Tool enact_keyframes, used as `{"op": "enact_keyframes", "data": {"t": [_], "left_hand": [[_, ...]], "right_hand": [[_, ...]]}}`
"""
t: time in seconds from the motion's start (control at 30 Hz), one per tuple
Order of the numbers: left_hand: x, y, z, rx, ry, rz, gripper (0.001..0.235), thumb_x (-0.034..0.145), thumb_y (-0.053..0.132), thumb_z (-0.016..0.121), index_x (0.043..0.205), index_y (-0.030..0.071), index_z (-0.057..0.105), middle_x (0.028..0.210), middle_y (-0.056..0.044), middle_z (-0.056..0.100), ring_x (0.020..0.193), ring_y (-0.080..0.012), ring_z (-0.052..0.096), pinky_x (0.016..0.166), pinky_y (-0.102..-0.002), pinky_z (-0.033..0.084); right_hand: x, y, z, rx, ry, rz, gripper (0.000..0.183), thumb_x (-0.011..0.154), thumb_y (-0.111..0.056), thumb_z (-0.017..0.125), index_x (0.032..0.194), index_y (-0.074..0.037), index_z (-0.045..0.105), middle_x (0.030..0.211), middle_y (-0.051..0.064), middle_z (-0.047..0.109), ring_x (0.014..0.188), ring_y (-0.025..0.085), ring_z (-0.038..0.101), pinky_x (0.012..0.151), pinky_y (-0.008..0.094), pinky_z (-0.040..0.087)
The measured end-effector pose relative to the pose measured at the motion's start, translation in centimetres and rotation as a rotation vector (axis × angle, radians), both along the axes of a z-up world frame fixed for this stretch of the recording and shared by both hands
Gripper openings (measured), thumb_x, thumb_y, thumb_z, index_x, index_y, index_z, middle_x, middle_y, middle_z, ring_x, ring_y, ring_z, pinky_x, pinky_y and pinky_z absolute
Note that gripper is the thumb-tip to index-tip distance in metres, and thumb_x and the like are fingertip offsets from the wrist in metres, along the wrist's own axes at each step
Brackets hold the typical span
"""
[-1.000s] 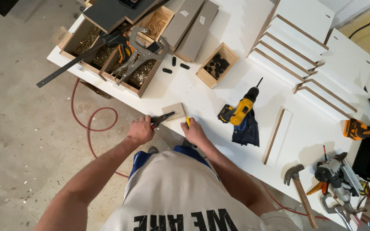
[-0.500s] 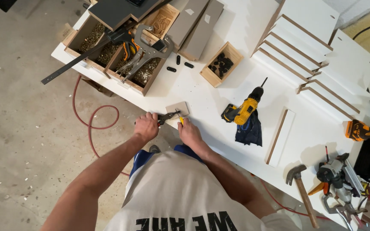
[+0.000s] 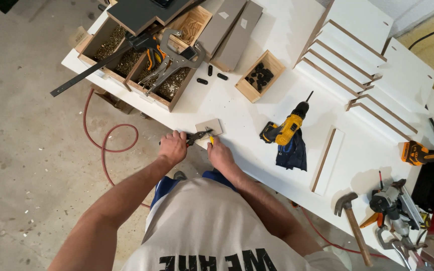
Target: Trimming small protrusions from a wooden component using pliers and a utility knife
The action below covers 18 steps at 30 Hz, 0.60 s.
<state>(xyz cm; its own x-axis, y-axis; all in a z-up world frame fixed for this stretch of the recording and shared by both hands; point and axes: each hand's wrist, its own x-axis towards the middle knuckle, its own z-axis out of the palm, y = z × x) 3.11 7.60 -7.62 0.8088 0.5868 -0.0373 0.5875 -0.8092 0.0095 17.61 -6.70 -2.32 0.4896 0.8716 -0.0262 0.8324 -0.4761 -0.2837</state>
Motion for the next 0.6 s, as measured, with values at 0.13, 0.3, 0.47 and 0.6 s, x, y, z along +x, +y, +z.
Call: {"op": "enact_keyframes", "data": {"t": [0.13,0.3,0.47,0.6], "left_hand": [[0.0,-0.2,0.3,0.019,-0.003,0.005,0.021,0.09,0.028,0.047,0.101,0.011,0.053,0.088,-0.008,0.056,0.078,-0.0354,0.063,0.069,-0.047,0.044],[0.0,0.4,0.8,0.056,-0.047,-0.019,0.021,0.089,0.03,0.048,0.099,0.012,0.053,0.085,-0.006,0.055,0.076,-0.0339,0.063,0.066,-0.046,0.043],[-0.4,0.6,1.4,0.083,-0.049,-0.02,0.019,0.088,0.027,0.047,0.098,0.012,0.053,0.085,-0.006,0.055,0.075,-0.0339,0.063,0.067,-0.046,0.042],[-0.5,0.0,0.9,0.05,-0.029,-0.033,0.019,0.089,0.025,0.044,0.099,0.012,0.052,0.085,-0.007,0.056,0.076,-0.0345,0.063,0.069,-0.048,0.042]], "right_hand": [[0.3,0.1,-1.0,-0.057,0.087,-0.026,0.034,0.102,-0.033,0.045,0.107,-0.001,0.055,0.077,0.019,0.07,0.069,0.041,0.074,0.059,0.047,0.061],[0.8,0.5,-2.9,-0.098,-0.013,-0.032,0.037,0.101,-0.039,0.045,0.108,-0.003,0.053,0.075,0.017,0.069,0.068,0.04,0.074,0.06,0.047,0.061],[0.3,0.6,-0.2,-0.121,0.081,-0.028,0.037,0.1,-0.038,0.044,0.108,-0.003,0.051,0.078,0.019,0.069,0.071,0.043,0.074,0.062,0.05,0.061],[0.6,0.4,-1.1,-0.156,0.14,-0.034,0.037,0.102,-0.036,0.042,0.109,-0.001,0.051,0.081,0.022,0.07,0.074,0.046,0.074,0.065,0.051,0.062]]}}
